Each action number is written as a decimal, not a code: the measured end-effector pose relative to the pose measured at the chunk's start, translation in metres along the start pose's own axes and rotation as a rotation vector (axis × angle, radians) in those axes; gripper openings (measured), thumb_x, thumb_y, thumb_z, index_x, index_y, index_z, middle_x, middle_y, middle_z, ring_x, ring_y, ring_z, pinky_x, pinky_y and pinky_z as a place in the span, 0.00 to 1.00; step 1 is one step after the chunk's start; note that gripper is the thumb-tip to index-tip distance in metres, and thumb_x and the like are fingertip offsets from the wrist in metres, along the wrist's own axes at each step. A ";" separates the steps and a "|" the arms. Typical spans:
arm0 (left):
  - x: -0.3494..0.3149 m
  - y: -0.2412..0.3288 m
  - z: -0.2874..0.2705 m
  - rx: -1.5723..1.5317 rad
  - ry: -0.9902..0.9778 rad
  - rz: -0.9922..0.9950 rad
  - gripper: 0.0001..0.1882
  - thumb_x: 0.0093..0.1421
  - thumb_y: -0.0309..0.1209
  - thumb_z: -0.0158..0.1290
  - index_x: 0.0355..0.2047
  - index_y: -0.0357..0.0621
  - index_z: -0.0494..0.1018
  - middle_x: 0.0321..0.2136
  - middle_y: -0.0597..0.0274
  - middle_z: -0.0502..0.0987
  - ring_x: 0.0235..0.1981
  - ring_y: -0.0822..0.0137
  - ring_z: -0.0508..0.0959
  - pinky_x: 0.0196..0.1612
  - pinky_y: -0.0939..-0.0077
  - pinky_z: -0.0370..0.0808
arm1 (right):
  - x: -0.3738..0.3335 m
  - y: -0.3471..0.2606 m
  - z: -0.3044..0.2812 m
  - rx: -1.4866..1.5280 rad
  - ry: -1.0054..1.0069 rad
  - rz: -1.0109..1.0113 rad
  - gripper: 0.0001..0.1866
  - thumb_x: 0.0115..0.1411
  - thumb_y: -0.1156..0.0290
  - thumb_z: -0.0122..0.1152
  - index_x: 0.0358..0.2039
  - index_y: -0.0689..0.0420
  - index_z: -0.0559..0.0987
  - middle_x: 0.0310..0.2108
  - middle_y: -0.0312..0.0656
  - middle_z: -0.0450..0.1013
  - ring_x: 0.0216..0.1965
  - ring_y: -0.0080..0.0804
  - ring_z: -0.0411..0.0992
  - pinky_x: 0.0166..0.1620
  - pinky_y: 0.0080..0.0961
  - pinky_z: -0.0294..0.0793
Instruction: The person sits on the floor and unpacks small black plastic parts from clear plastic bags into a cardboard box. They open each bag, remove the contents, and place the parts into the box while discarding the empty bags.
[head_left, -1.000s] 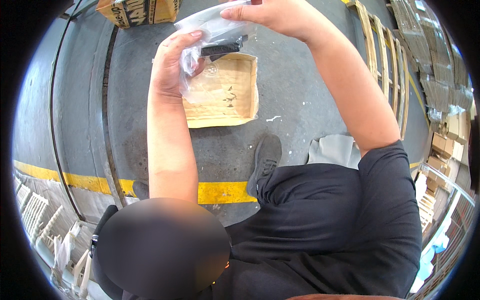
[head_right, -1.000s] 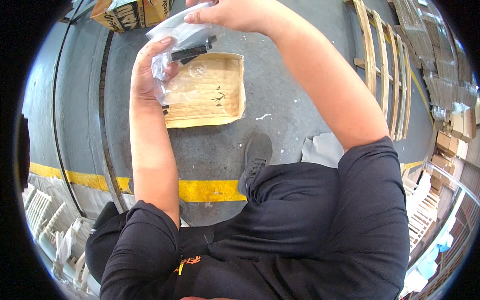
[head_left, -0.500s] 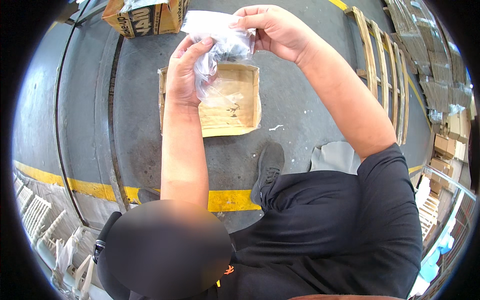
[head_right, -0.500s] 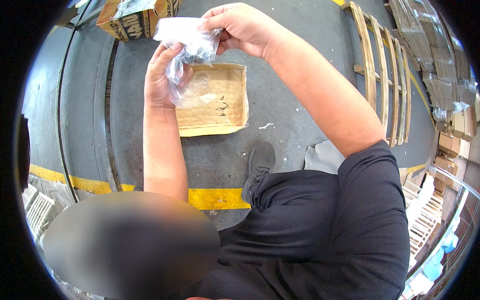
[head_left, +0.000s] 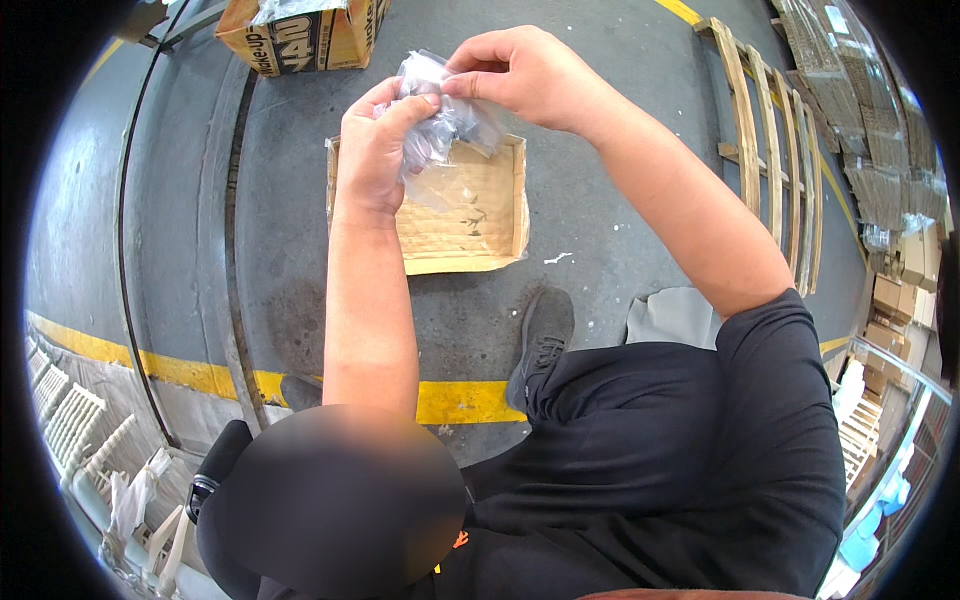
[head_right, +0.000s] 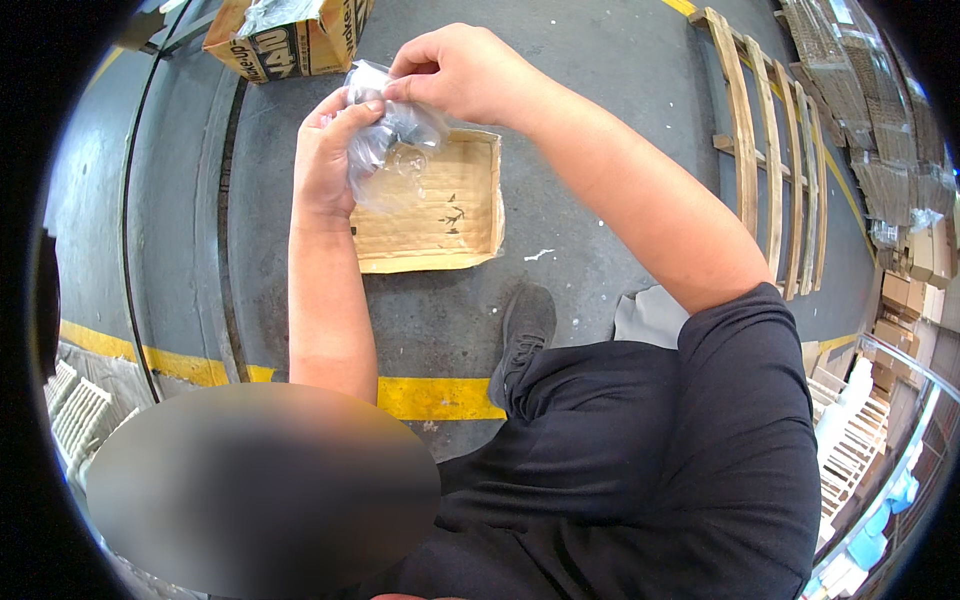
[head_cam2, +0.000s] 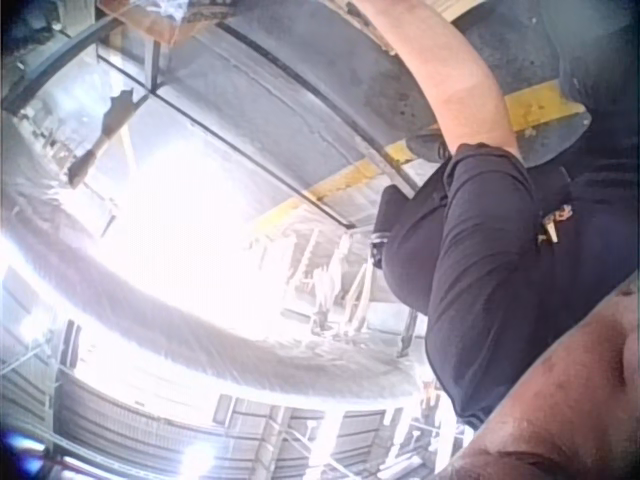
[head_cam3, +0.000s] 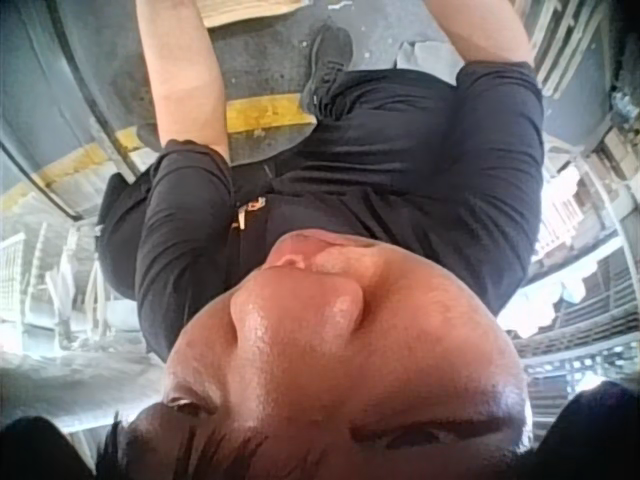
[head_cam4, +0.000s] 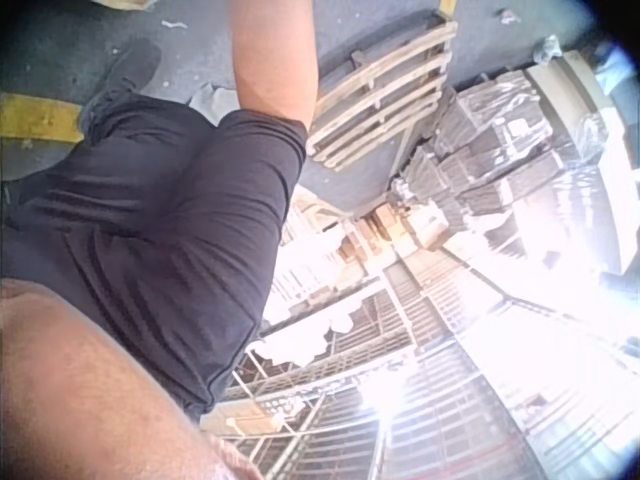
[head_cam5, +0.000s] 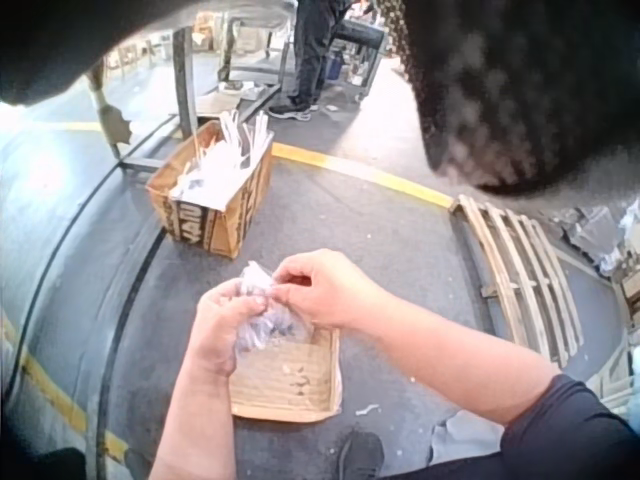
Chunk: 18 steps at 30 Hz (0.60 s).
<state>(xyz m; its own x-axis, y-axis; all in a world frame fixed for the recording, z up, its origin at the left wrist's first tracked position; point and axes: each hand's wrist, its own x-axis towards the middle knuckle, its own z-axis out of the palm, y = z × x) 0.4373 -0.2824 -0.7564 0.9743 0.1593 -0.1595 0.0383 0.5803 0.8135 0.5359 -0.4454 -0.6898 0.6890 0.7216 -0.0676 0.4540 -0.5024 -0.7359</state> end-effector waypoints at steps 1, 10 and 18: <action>-0.002 0.000 0.000 0.013 -0.007 -0.024 0.13 0.56 0.24 0.60 0.42 0.35 0.79 0.33 0.62 0.82 0.31 0.74 0.80 0.35 0.80 0.76 | -0.001 0.004 -0.002 0.025 -0.020 0.012 0.13 0.63 0.63 0.66 0.41 0.60 0.83 0.32 0.38 0.80 0.36 0.23 0.75 0.43 0.25 0.75; 0.002 0.004 -0.011 -0.182 -0.052 -0.039 0.20 0.61 0.31 0.60 0.50 0.33 0.75 0.42 0.54 0.81 0.29 0.72 0.80 0.30 0.78 0.76 | 0.005 0.032 -0.015 0.932 -0.074 0.216 0.07 0.68 0.63 0.61 0.38 0.52 0.79 0.33 0.26 0.74 0.36 0.16 0.70 0.39 0.19 0.69; 0.017 0.009 -0.057 -0.932 -0.075 -0.020 0.20 0.66 0.39 0.49 0.54 0.42 0.72 0.51 0.48 0.76 0.40 0.57 0.75 0.39 0.60 0.73 | 0.014 0.043 -0.041 1.068 0.058 0.127 0.03 0.68 0.72 0.59 0.40 0.53 0.75 0.37 0.28 0.75 0.38 0.17 0.75 0.42 0.21 0.76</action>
<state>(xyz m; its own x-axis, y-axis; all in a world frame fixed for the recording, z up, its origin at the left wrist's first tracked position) 0.4412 -0.2291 -0.7831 0.9884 0.1094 -0.1053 -0.1069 0.9939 0.0288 0.5882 -0.4763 -0.6943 0.7345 0.6560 -0.1737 -0.3316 0.1238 -0.9353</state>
